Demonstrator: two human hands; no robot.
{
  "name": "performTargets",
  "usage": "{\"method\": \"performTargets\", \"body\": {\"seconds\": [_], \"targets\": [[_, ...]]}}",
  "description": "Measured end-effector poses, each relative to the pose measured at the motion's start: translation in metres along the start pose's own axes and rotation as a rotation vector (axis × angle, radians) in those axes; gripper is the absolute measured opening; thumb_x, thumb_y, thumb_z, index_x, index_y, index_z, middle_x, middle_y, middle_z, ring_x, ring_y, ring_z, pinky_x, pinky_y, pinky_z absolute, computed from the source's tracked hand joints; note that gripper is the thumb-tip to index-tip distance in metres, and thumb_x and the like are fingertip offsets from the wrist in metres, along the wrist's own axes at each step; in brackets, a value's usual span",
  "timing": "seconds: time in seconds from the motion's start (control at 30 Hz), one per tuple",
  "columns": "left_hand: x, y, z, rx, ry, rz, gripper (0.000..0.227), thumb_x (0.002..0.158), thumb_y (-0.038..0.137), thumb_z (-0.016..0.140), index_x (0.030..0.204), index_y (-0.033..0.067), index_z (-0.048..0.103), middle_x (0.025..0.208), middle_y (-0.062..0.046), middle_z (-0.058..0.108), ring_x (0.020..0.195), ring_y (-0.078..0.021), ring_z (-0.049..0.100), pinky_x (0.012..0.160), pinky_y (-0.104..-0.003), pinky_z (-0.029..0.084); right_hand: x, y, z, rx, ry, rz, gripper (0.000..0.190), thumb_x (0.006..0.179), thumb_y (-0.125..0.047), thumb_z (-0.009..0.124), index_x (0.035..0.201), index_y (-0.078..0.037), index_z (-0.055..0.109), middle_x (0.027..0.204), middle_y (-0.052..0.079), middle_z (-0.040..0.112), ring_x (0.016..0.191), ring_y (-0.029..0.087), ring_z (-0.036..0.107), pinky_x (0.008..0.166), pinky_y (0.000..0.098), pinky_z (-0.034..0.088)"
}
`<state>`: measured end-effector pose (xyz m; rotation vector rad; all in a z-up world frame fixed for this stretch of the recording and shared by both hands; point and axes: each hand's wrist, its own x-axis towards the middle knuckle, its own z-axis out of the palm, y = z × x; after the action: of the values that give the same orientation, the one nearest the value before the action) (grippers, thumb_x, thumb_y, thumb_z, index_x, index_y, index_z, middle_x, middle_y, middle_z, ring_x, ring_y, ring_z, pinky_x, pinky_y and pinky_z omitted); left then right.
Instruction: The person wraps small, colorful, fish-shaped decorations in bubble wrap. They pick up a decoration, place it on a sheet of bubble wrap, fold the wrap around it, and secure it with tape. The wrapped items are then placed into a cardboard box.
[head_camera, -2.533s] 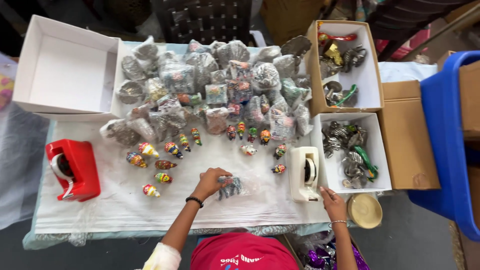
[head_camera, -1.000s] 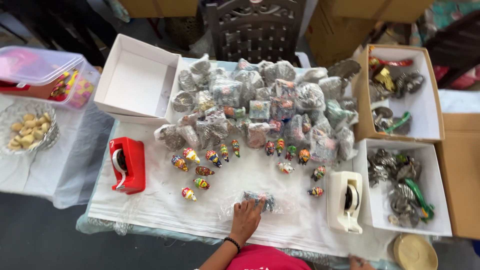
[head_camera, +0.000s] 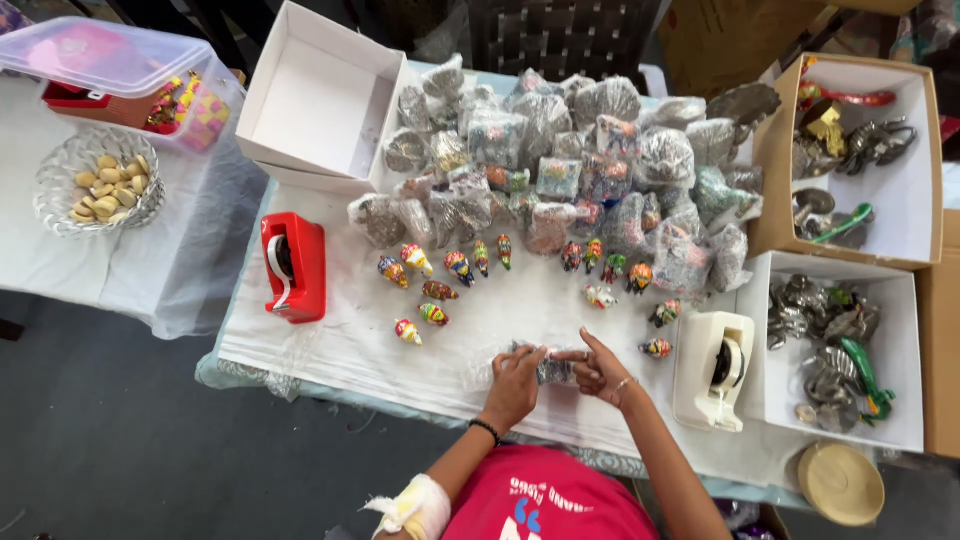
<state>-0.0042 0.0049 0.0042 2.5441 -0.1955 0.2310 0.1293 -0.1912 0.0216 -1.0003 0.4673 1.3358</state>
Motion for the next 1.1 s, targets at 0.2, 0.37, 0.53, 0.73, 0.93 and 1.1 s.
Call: {"method": "performTargets", "body": {"seconds": [0.2, 0.37, 0.53, 0.73, 0.93, 1.1], "targets": [[0.009, 0.012, -0.001, 0.144, 0.000, 0.001, 0.067, 0.083, 0.000, 0.059, 0.148, 0.0110, 0.052, 0.137, -0.005, 0.058, 0.132, -0.0251, 0.046, 0.105, -0.049, 0.030, 0.007, -0.019, -0.013, 0.056, -0.050, 0.177, 0.086, 0.095, -0.075, 0.041, 0.123, 0.003, 0.065, 0.046, -0.009, 0.026, 0.036, 0.005, 0.019, 0.040, 0.0248, 0.017], [0.008, 0.006, -0.001, 0.222, -0.040, 0.042, 0.063, 0.084, 0.003, 0.060, 0.146, 0.0106, 0.053, 0.139, -0.004, 0.057, 0.132, -0.0238, 0.046, 0.104, -0.051, 0.031, -0.014, 0.010, -0.033, 0.441, -0.199, 0.300, 0.095, 0.098, -0.072, 0.042, 0.141, 0.012, 0.048, 0.048, -0.011, 0.031, 0.036, 0.001, 0.023, 0.037, 0.0204, 0.019], [0.003, -0.003, -0.002, 0.311, -0.056, 0.145, 0.071, 0.084, 0.004, 0.060, 0.153, 0.0125, 0.047, 0.145, -0.008, 0.051, 0.134, -0.0273, 0.045, 0.103, -0.051, 0.035, -0.044, 0.060, -0.050, 0.776, -0.331, 0.208, 0.089, 0.102, -0.059, 0.046, 0.151, 0.014, 0.034, 0.046, -0.012, 0.033, 0.035, 0.001, 0.024, 0.035, 0.0197, 0.022], [-0.009, -0.010, -0.011, 0.364, -0.095, 0.257, 0.071, 0.088, 0.007, 0.060, 0.153, 0.0333, 0.048, 0.157, -0.008, 0.043, 0.146, -0.0284, 0.038, 0.113, -0.054, 0.030, -0.045, 0.052, -0.054, 0.137, -0.017, -0.349, 0.067, 0.105, -0.049, 0.052, 0.142, 0.007, 0.059, 0.052, -0.008, 0.038, 0.042, 0.004, 0.031, 0.042, 0.0243, 0.025], [-0.002, -0.020, -0.016, 0.095, -0.171, 0.316, 0.049, 0.091, 0.024, 0.066, 0.139, 0.0219, 0.060, 0.160, -0.012, 0.036, 0.149, -0.0341, 0.028, 0.111, -0.064, 0.020, -0.023, 0.002, 0.000, -1.382, 0.536, -1.321, 0.040, 0.107, -0.045, 0.049, 0.119, -0.017, 0.075, 0.097, 0.008, 0.079, 0.091, 0.024, 0.073, 0.080, 0.0471, 0.049], [0.029, -0.057, -0.013, 0.454, -0.006, 0.384, 0.034, 0.093, 0.017, 0.066, 0.123, 0.0317, 0.067, 0.164, 0.002, 0.041, 0.152, -0.0238, 0.033, 0.116, -0.055, 0.025, -0.037, 0.010, -0.004, -1.375, 0.558, -0.408, 0.046, 0.106, -0.048, 0.048, 0.112, -0.015, 0.080, 0.099, 0.012, 0.082, 0.093, 0.026, 0.075, 0.086, 0.0433, 0.054]]}}
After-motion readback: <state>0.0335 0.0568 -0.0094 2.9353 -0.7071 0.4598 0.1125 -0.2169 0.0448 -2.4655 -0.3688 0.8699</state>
